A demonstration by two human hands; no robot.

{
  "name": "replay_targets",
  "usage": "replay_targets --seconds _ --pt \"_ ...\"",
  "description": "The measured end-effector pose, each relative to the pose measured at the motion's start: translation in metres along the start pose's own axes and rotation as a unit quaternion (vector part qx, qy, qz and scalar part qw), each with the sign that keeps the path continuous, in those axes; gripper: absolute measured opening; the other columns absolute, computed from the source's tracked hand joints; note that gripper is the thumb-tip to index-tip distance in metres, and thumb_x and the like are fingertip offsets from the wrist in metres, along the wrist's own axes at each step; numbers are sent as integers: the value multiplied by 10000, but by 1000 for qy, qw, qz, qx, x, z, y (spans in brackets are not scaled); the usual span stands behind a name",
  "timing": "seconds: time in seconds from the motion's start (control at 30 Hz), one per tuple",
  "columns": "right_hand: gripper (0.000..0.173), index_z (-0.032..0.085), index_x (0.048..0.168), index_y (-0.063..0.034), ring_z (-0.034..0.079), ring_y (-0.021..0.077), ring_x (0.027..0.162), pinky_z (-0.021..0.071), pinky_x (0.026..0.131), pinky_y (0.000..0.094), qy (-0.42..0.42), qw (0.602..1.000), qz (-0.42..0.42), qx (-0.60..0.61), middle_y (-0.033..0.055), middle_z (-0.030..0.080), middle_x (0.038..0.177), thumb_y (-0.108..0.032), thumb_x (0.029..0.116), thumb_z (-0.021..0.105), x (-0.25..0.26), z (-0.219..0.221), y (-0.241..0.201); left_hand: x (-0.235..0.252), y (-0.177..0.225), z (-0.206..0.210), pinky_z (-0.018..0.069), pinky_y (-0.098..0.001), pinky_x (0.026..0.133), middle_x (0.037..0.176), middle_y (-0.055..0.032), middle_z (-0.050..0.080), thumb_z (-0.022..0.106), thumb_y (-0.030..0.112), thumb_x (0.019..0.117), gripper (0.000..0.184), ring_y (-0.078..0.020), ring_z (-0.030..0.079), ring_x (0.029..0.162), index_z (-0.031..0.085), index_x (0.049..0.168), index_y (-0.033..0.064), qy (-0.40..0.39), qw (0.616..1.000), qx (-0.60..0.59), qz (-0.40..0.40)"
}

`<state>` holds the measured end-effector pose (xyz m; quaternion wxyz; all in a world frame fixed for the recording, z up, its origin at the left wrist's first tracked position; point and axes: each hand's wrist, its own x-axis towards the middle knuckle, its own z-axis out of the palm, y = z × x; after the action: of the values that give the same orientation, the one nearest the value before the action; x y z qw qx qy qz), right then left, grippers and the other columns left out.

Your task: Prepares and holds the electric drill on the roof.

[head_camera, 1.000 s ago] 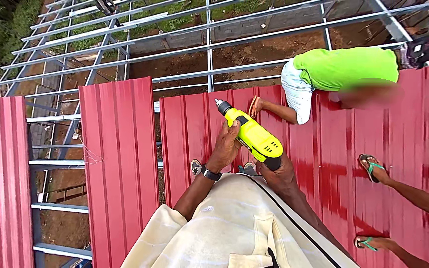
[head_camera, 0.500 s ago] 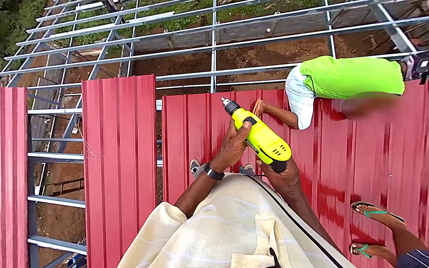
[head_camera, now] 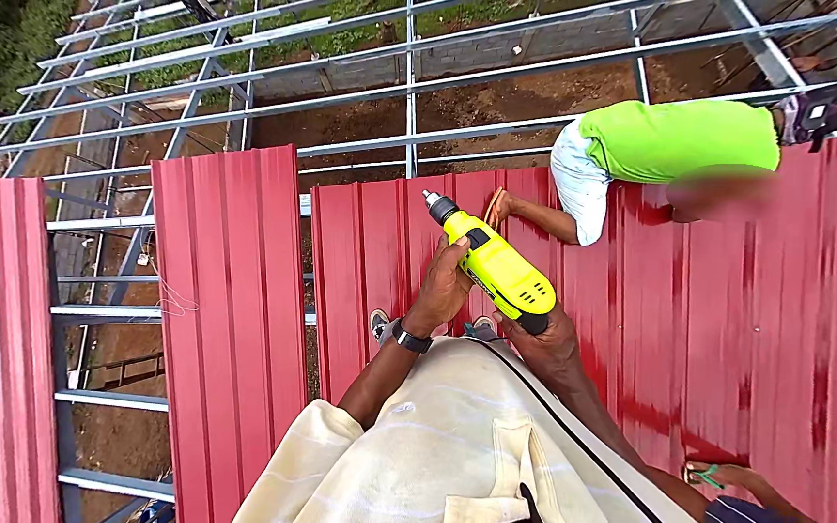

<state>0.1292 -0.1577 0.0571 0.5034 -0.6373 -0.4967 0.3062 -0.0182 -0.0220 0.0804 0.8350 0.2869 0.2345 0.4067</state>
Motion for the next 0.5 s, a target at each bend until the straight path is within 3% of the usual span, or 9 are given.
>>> replay_targets --seconds 0.5 --pt "645 538 1391 10 701 79 1052 581 945 276 -21 995 5 -99 97 729 1149 -282 878 798 -4 -1 1 -2 4 -7 555 -454 956 1286 -173 605 519 316 1047 476 -269 649 1116 402 1477 148 -8 1000 3 -13"
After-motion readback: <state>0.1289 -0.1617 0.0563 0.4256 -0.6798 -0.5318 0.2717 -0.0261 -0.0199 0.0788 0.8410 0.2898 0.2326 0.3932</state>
